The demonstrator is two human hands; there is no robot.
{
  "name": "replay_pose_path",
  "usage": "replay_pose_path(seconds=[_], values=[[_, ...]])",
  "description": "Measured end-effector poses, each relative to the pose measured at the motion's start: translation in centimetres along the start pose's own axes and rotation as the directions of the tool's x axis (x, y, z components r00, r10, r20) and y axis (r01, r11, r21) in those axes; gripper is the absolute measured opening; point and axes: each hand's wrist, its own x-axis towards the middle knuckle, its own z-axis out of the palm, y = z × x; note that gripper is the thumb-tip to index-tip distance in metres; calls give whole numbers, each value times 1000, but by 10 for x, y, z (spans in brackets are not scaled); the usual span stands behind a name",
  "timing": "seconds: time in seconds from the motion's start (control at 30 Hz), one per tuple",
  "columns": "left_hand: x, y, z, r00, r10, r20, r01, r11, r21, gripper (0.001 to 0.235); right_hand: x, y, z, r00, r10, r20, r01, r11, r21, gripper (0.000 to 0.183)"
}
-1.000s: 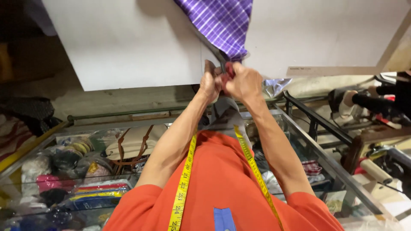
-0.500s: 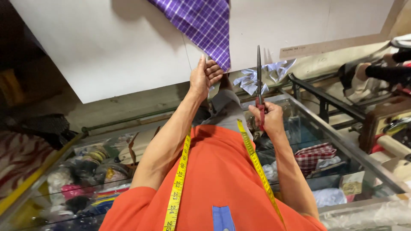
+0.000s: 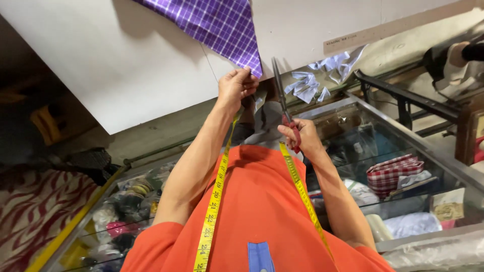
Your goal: Cutting strips of purple checkered fabric using scissors on a workbench
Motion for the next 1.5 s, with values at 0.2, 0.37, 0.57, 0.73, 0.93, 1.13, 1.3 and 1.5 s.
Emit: replay_pose_path(seconds=[0.2,0.37,0.57,0.73,0.93,1.13,1.3,1.5], values=[[-4,9,-6,998,-55,-1,54,983,-175,18,-7,-1,0,993,75,95,-84,993,86,35],[1,0,-7,999,-17,-28,15,997,-74,17,5,12,3,985,117,123,-132,984,120,36],[1,-9,-3,996,32,-79,-26,997,73,19,14,41,-3,980,151,130,-166,980,110,36],[-1,-5,5,987,91,-133,-66,981,181,19,7,26,-4,981,144,131,-157,983,94,34],[3,-5,5,982,108,-153,-63,961,271,19,4,29,-7,984,142,111,-154,982,109,35],[-3,-1,12,973,138,-187,-75,947,311,21,4,23,-6,990,116,79,-126,982,139,35],[7,-4,11,966,155,-205,-72,930,361,19,3,5,5,987,123,108,-137,981,136,35],[1,-2,12,963,223,-155,-142,901,411,25,9,-5,16,988,105,114,-119,985,124,36]])
